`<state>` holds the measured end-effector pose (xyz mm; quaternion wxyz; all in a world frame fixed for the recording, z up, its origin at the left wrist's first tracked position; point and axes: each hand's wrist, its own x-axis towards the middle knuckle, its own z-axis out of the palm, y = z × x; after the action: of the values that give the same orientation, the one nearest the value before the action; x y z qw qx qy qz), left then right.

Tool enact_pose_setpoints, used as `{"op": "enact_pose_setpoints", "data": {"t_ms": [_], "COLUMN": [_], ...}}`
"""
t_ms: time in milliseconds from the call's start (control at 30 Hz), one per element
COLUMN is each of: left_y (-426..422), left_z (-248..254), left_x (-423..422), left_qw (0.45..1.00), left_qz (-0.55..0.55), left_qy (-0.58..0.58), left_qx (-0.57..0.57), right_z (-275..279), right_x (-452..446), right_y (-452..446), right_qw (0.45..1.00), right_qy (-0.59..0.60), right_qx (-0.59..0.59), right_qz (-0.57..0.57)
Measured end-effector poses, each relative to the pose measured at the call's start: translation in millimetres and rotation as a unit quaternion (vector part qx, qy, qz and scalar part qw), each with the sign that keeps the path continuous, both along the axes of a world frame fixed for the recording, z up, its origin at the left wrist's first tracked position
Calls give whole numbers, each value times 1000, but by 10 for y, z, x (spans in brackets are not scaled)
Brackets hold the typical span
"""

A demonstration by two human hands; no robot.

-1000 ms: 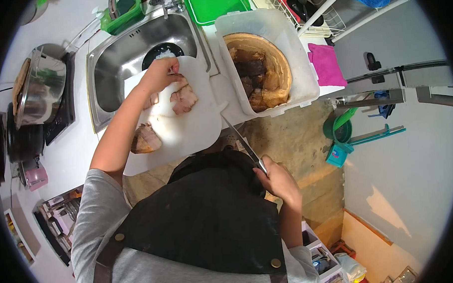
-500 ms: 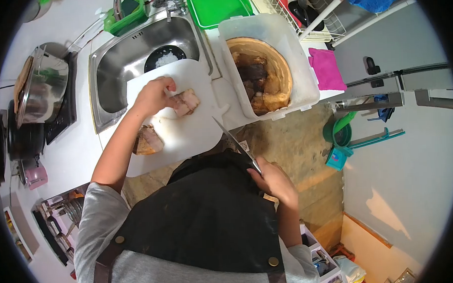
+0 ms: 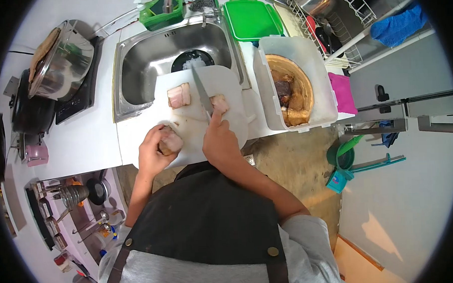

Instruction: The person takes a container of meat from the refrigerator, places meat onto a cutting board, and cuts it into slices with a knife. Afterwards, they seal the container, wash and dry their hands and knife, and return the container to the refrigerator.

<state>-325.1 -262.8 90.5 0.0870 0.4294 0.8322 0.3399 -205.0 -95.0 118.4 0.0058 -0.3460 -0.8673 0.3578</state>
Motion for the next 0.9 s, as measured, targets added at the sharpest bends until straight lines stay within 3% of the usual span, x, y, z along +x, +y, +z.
{"op": "enact_pose_setpoints", "data": {"t_ms": [33, 67, 100, 133, 167, 200, 267, 333, 400, 467, 500, 533, 600, 667, 700, 733, 767, 833, 900], "left_y": [-68, -148, -230, -297, -361, -439, -626, -808, -802, -707, -560, -344, 232, 985, 1402, 1737, 2070, 2666, 3023], "left_z": [-86, -167, -240, -280, -312, -327, -353, -385, -184, -54, 17, 143, 454, 700, 891, 988, 1116, 1114, 1043], "left_x": [-13, -23, -45, -49, -27, -25, -82, -197, -246, -383, -416, -458, -474, -390, -281, -204, -24, 151, 198], "left_qw": [995, 995, 960, 888, 828, 829, 700, 727, 724, 786, 785, 836, 901, 949, 932, 934, 934, 890, 877], "left_qz": [26, 29, 105, 176, 193, 193, 233, 214, 221, 194, 180, 123, -6, -127, -215, -264, -283, -396, -464], "left_qy": [-12, -11, -161, -305, -363, -362, -450, -407, -387, -354, -363, -329, -256, -90, -36, 27, -33, 17, 75], "left_qx": [96, 99, 202, 297, 380, 381, 504, 510, 526, 469, 469, 422, 349, 273, 291, 238, 217, 225, 105], "right_z": [-10, -45, -93, -113, -107, -100, -120, -251, -489, -586, -598, -598, -495, -319, -304, -287, -267, -199, -76], "right_x": [-63, -108, -155, -196, -216, -226, -271, -308, -356, -376, -365, -322, -155, 125, 291, 479, 672, 1069, 1422], "right_y": [-34, -78, -115, -156, -211, -273, -366, -425, -459, -435, -423, -387, -278, -134, -57, 28, 114, 262, 453], "right_qw": [1000, 1000, 1000, 1000, 999, 997, 991, 953, 942, 928, 919, 908, 907, 945, 945, 945, 942, 963, 959], "right_qy": [-16, -15, -2, 11, 11, 18, 25, 88, 105, 116, 122, 128, 163, 188, 187, 225, 262, 233, 265], "right_qx": [-4, -1, 15, 29, 30, 37, 43, 135, 197, 264, 302, 338, 332, 159, 164, 115, 65, 21, 60], "right_qz": [-21, -18, -8, 1, 2, 63, 121, 258, 249, 237, 223, 211, 203, 216, 213, 206, 197, 135, 76]}}
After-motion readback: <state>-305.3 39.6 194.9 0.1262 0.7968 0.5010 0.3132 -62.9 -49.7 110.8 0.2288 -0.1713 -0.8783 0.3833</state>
